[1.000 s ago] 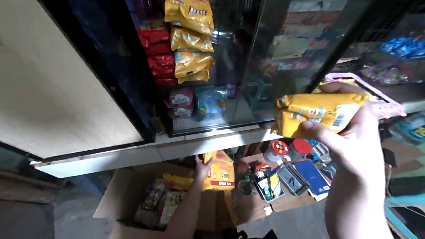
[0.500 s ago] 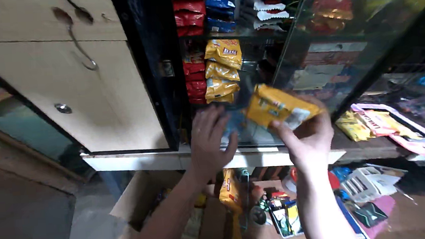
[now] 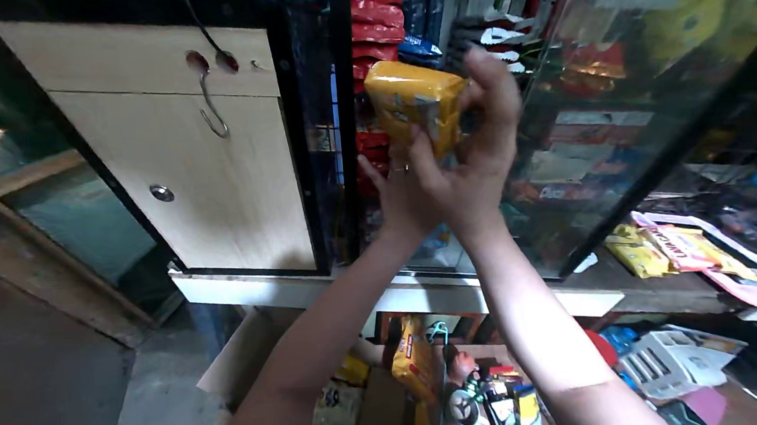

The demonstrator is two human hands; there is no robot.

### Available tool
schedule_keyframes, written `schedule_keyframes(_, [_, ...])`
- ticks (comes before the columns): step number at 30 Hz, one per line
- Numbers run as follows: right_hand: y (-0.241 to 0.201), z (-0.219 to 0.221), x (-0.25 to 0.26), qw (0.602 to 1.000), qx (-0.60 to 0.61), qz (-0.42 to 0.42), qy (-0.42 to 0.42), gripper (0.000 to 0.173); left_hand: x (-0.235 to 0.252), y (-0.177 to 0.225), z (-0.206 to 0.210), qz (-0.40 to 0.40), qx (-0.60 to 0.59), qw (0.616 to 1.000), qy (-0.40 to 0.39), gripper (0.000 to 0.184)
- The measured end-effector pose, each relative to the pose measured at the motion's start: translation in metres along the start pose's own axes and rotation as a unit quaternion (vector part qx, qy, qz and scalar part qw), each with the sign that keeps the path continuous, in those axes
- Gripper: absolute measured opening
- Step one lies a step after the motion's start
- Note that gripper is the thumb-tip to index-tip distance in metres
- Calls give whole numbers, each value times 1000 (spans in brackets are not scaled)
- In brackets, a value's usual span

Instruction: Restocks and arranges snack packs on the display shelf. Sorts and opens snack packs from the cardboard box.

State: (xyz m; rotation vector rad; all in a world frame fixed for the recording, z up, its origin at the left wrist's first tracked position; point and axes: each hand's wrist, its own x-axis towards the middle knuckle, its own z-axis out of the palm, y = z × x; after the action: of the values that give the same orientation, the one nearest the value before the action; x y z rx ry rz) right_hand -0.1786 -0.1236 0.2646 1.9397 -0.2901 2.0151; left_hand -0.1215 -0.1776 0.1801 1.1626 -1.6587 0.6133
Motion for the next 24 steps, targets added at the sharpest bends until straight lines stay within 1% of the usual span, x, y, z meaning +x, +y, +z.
schedule_keyframes(1, [-1, 5, -1, 1000, -22, 0, -12, 49, -4, -1, 9, -15, -1, 1000, 5, 60])
schedule_keyframes(2, [-1, 11, -3, 999, -40, 3, -19, 44, -7, -1, 9, -25, 3, 1000, -10, 62])
schedule_keyframes(3, [-1, 16, -6, 998, -57, 6, -19, 39, -10, 0, 1, -36, 9, 998, -48, 66])
schedule_keyframes(5, [3, 23, -12, 996, -88, 3, -2, 31, -8, 5, -35, -65, -13, 984, -165, 76])
schedule_keyframes(6, [5, 24, -14, 995, -97, 4, 6, 28, -8, 4, -44, -68, -15, 981, -183, 81])
schedule_keyframes(8, [8, 27, -17, 994, -103, 15, 14, 27, -12, -2, -48, -71, -4, 982, -175, 88])
schedule_keyframes(11, [14, 33, -22, 992, -125, 9, 5, 29, -16, -10, -50, -78, 1, 985, -156, 88])
schedule_keyframes(13, [17, 38, -26, 991, -137, 2, -6, 24, -19, -14, -51, -80, 3, 985, -154, 90])
schedule_keyframes(14, [16, 39, -26, 990, -142, 2, -11, 23, -19, -14, -52, -81, 8, 984, -158, 88])
schedule_keyframes(16, [10, 38, -22, 987, -155, 24, -45, 34, -20, -15, -55, -78, 17, 982, -171, 84])
schedule_keyframes(17, [6, 38, -20, 983, -166, 39, -62, 37, -21, -15, -56, -75, 21, 981, -176, 82])
schedule_keyframes(20, [-2, 37, -15, 973, -197, 72, -92, 27, -25, -17, -54, -61, 30, 983, -173, 75])
schedule_keyframes(24, [-9, 35, -10, 960, -212, 117, -140, 26, -25, -15, -55, -78, 31, 972, -220, 69])
